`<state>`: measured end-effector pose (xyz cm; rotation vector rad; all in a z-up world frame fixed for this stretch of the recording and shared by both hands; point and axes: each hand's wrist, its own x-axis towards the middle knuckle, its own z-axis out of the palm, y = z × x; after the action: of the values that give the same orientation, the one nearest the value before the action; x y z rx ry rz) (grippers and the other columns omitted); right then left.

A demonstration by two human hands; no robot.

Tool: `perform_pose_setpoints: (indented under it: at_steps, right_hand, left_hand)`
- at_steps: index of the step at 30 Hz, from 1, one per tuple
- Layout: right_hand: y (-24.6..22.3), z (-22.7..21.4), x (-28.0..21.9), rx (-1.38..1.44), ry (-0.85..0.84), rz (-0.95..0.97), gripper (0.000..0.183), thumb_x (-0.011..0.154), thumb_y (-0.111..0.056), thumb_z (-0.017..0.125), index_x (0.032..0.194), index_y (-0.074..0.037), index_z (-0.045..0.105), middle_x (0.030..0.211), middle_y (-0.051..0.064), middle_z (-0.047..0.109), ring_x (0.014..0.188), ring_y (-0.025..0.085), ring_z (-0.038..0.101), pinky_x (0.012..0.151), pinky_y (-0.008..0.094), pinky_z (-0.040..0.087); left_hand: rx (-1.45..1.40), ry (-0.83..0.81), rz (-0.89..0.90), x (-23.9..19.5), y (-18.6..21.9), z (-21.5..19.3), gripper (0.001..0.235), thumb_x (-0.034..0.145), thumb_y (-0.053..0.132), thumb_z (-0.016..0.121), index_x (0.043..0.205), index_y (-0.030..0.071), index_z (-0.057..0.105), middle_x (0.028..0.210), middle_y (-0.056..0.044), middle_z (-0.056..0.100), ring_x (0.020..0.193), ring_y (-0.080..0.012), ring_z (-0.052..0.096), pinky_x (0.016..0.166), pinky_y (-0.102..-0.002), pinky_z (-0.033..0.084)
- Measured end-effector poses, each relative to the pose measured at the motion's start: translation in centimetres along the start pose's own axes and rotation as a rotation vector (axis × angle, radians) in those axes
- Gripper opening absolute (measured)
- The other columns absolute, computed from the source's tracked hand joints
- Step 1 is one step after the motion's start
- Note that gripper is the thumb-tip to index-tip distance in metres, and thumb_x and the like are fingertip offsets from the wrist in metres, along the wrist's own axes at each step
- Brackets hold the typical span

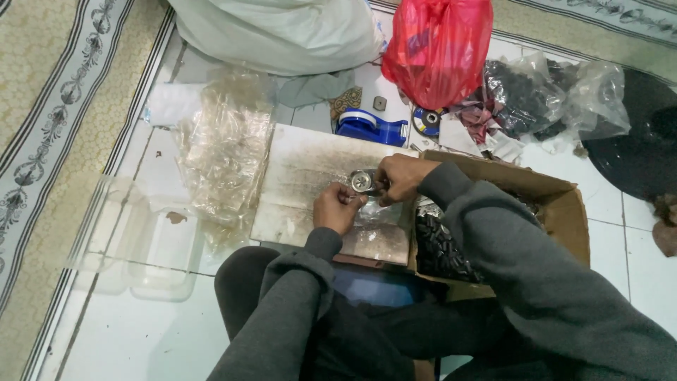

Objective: The person sits on the floor and sorts small metal parts from a cardboard box onto a white board. They pick up parts, place them on the board, and occasionally wrap a small group in plastic wrap. The person continues to transfer parts from the box to the board throughout the clip.

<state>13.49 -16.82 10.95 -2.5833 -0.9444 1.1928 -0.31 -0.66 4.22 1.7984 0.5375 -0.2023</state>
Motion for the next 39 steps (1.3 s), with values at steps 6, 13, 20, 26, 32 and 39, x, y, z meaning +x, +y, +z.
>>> perform_pose_setpoints:
  at_steps: [6,13,20,26,32,39]
  right_hand:
    - [-1.0,0.2,0.0,-0.072,-0.058,0.001,0.027,0.065,-0.038,0.085,0.078,-0.015,0.08,0.082,0.016,0.077,0.094,0.04,0.075,0.084,0.049,0.058]
    - [-2.3,0.2,0.8,-0.264,0.037,0.049,0.03,0.064,-0.033,0.08,0.083,-0.009,0.082,0.086,0.016,0.077,0.093,0.037,0.076,0.084,0.048,0.061]
    - [-3.6,0.3,1.3,-0.385,0.045,0.042,0.027,0.067,-0.029,0.074,0.088,-0.015,0.084,0.087,0.013,0.078,0.089,0.035,0.076,0.081,0.046,0.062]
    - [-4.3,0.6,2.0,-0.446,0.067,0.059,0.028,0.064,-0.026,0.072,0.086,-0.014,0.084,0.088,0.013,0.077,0.086,0.035,0.075,0.077,0.047,0.062]
    - [-3.8,1.0,2.8,-0.486,0.081,0.077,0.027,0.063,-0.026,0.071,0.085,-0.017,0.084,0.086,0.012,0.077,0.084,0.035,0.075,0.075,0.047,0.062]
    - [-4.2,1.2,2.6,-0.517,0.118,0.039,0.026,0.064,-0.024,0.074,0.084,-0.01,0.083,0.083,0.015,0.077,0.08,0.037,0.075,0.073,0.051,0.063]
  left_hand:
    - [0.006,0.002,0.006,0.2,-0.4,0.3,0.025,0.09,0.023,0.085,0.104,0.007,0.072,0.085,-0.006,0.066,0.082,-0.0199,0.069,0.071,-0.036,0.054]
    - [-0.011,0.007,0.01,0.2,-0.5,0.5,0.023,0.091,0.021,0.084,0.103,0.006,0.072,0.084,-0.007,0.066,0.082,-0.0204,0.068,0.072,-0.037,0.054]
    - [-0.027,0.017,0.014,0.0,-0.5,0.4,0.023,0.09,0.021,0.084,0.102,0.006,0.071,0.082,-0.007,0.065,0.081,-0.0203,0.068,0.072,-0.037,0.053]
    - [-0.017,0.014,0.031,0.5,-1.3,0.8,0.022,0.092,0.021,0.083,0.104,0.006,0.071,0.083,-0.007,0.065,0.08,-0.0188,0.065,0.071,-0.036,0.053]
    - [0.002,0.014,0.032,0.7,-1.4,0.8,0.022,0.091,0.02,0.083,0.104,0.006,0.071,0.084,-0.008,0.066,0.081,-0.0204,0.068,0.071,-0.037,0.054]
    - [0.001,0.008,0.032,0.8,-1.3,0.8,0.02,0.091,0.019,0.081,0.103,0.006,0.072,0.084,-0.009,0.066,0.082,-0.0221,0.068,0.073,-0.037,0.054]
